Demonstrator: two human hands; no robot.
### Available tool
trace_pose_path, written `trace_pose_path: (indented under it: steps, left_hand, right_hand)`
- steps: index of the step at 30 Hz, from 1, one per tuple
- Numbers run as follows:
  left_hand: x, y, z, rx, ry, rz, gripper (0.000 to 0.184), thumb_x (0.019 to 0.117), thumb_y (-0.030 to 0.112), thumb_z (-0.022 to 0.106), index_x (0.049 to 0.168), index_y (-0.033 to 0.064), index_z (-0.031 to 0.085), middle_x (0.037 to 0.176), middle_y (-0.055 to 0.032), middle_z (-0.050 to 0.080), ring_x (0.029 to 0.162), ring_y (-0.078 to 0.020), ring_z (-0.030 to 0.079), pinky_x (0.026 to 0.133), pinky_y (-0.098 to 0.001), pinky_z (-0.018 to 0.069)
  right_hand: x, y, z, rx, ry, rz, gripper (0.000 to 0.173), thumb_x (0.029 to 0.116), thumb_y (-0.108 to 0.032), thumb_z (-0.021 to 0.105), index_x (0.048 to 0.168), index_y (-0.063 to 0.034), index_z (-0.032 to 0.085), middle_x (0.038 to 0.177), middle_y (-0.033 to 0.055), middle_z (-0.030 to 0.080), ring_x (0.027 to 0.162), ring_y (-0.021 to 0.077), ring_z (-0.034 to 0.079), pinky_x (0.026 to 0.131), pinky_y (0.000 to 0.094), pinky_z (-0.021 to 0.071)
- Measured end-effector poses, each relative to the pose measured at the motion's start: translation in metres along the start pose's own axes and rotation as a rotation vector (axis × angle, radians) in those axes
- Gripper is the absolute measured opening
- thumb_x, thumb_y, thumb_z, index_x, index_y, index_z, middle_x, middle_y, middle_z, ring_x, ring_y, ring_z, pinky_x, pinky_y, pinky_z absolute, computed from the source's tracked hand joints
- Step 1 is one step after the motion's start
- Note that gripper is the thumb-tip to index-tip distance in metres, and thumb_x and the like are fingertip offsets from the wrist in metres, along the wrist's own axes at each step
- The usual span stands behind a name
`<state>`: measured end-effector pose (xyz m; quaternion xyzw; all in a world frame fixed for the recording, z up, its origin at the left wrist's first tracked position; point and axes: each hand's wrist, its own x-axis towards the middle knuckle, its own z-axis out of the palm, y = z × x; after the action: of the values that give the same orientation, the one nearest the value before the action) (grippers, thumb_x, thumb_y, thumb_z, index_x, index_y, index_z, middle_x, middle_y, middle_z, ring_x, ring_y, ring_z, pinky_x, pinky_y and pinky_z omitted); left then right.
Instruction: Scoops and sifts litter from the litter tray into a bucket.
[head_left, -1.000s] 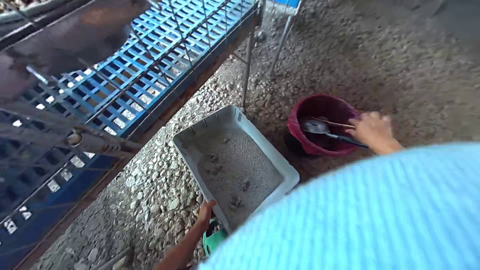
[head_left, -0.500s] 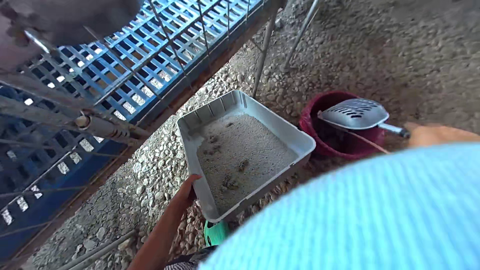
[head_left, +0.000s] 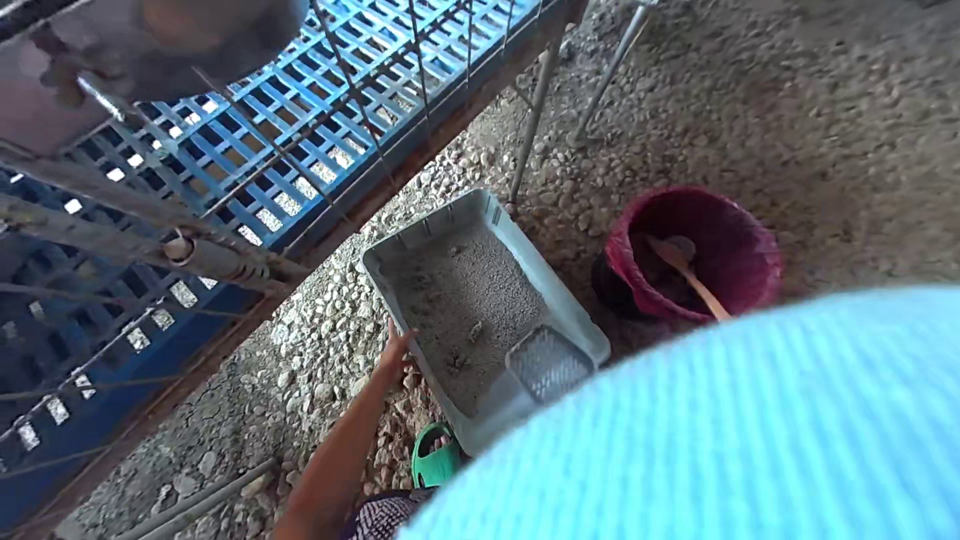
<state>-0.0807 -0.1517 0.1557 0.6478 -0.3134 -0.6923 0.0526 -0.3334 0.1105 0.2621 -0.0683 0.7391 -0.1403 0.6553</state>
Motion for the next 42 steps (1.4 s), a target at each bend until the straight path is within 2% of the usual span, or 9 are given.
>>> trace_pose_path:
  steps: [5,9,14,19,23,27,31,37,42]
  left_hand:
    - [-0.017,0.033,0.011,0.126,0.072,0.127,0.07,0.1033,-0.008,0.043,0.163,0.0073,0.009,0.153,-0.0291,0.04,0.129,-0.04,0.051,0.105,-0.0523,0.0416]
    - [0.076,-0.063,-0.008,0.009,0.032,0.624,0.073,0.0939,-0.005,0.054,0.159,-0.0013,0.02,0.141,-0.0336,0.049,0.113,-0.0367,0.06,0.087,-0.0488,0.0542]
    - [0.014,-0.078,0.013,0.027,0.022,0.605,0.088,0.0901,-0.01,0.059,0.162,0.0018,0.01,0.149,-0.0258,0.048,0.127,-0.0247,0.058,0.106,-0.0406,0.0491]
    - [-0.01,-0.08,0.023,0.109,0.011,0.751,0.089,0.0855,-0.008,0.062,0.159,-0.0065,0.013,0.149,-0.0263,0.048,0.129,-0.0199,0.057,0.108,-0.0348,0.0478]
    - [0.01,-0.076,0.025,0.055,-0.016,0.661,0.094,0.091,-0.01,0.06,0.164,0.0046,0.003,0.162,-0.0215,0.034,0.14,-0.024,0.048,0.114,-0.0394,0.0429]
    - [0.064,-0.077,0.021,-0.001,-0.054,0.548,0.084,0.1019,0.008,0.06,0.165,0.0134,0.005,0.159,-0.0217,0.038,0.134,-0.0298,0.055,0.109,-0.0472,0.0474]
    - [0.122,-0.097,0.01,0.053,-0.03,0.446,0.074,0.1084,0.024,0.052,0.165,0.0173,0.005,0.153,-0.0267,0.044,0.128,-0.0387,0.058,0.104,-0.0569,0.0488]
    - [0.116,-0.145,0.004,-0.031,-0.027,0.401,0.059,0.1096,0.054,0.022,0.164,0.0415,0.004,0.163,-0.0139,0.036,0.134,-0.0388,0.053,0.094,-0.0648,0.0512]
    - [0.02,-0.168,0.028,0.141,-0.184,0.057,0.065,0.1121,0.023,0.038,0.164,0.0082,0.002,0.164,-0.0266,0.027,0.145,-0.0426,0.038,0.115,-0.0557,0.0361]
  right_hand:
    - [0.037,-0.004,0.022,-0.054,-0.089,0.143,0.035,0.1104,-0.018,0.048,0.142,-0.0045,0.048,0.093,0.0086,0.058,0.067,0.016,0.056,0.064,0.0311,0.0513]
    - [0.05,0.015,0.037,-0.111,-0.086,0.187,0.035,0.1094,-0.017,0.05,0.141,-0.0036,0.05,0.102,0.0118,0.062,0.078,0.0189,0.059,0.075,0.0354,0.0526]
    - [0.12,0.126,0.064,-0.098,0.031,-0.427,0.027,0.0973,-0.014,0.069,0.112,0.009,0.068,0.093,0.0196,0.07,0.079,0.022,0.065,0.077,0.0372,0.0532]
    - [0.077,0.018,0.105,-0.031,0.12,-0.196,0.028,0.1005,-0.007,0.063,0.124,0.0088,0.063,0.104,0.0201,0.069,0.088,0.023,0.064,0.087,0.036,0.0523]
    - [0.177,0.035,0.121,0.202,0.125,-0.593,0.031,0.0948,-0.022,0.071,0.112,0.0029,0.065,0.068,0.0072,0.064,0.049,0.0134,0.06,0.047,0.0317,0.0541]
    - [0.186,0.007,0.099,-0.003,0.144,-0.492,0.042,0.0977,-0.029,0.071,0.13,-0.0024,0.064,0.081,0.0132,0.066,0.056,0.02,0.061,0.055,0.0387,0.0558]
    - [0.212,0.038,0.079,-0.083,0.234,-0.544,0.044,0.0933,-0.035,0.073,0.126,-0.0055,0.067,0.079,0.0115,0.068,0.055,0.0193,0.062,0.055,0.0398,0.0562]
    - [0.238,0.078,0.056,-0.022,0.305,-0.513,0.038,0.0915,-0.036,0.075,0.114,-0.0061,0.069,0.07,0.0088,0.066,0.049,0.0187,0.062,0.05,0.0395,0.0577]
    - [0.243,0.097,0.041,-0.01,0.27,-0.452,0.04,0.0906,-0.038,0.076,0.118,-0.0096,0.069,0.073,0.0082,0.067,0.047,0.0183,0.06,0.048,0.0392,0.0573]
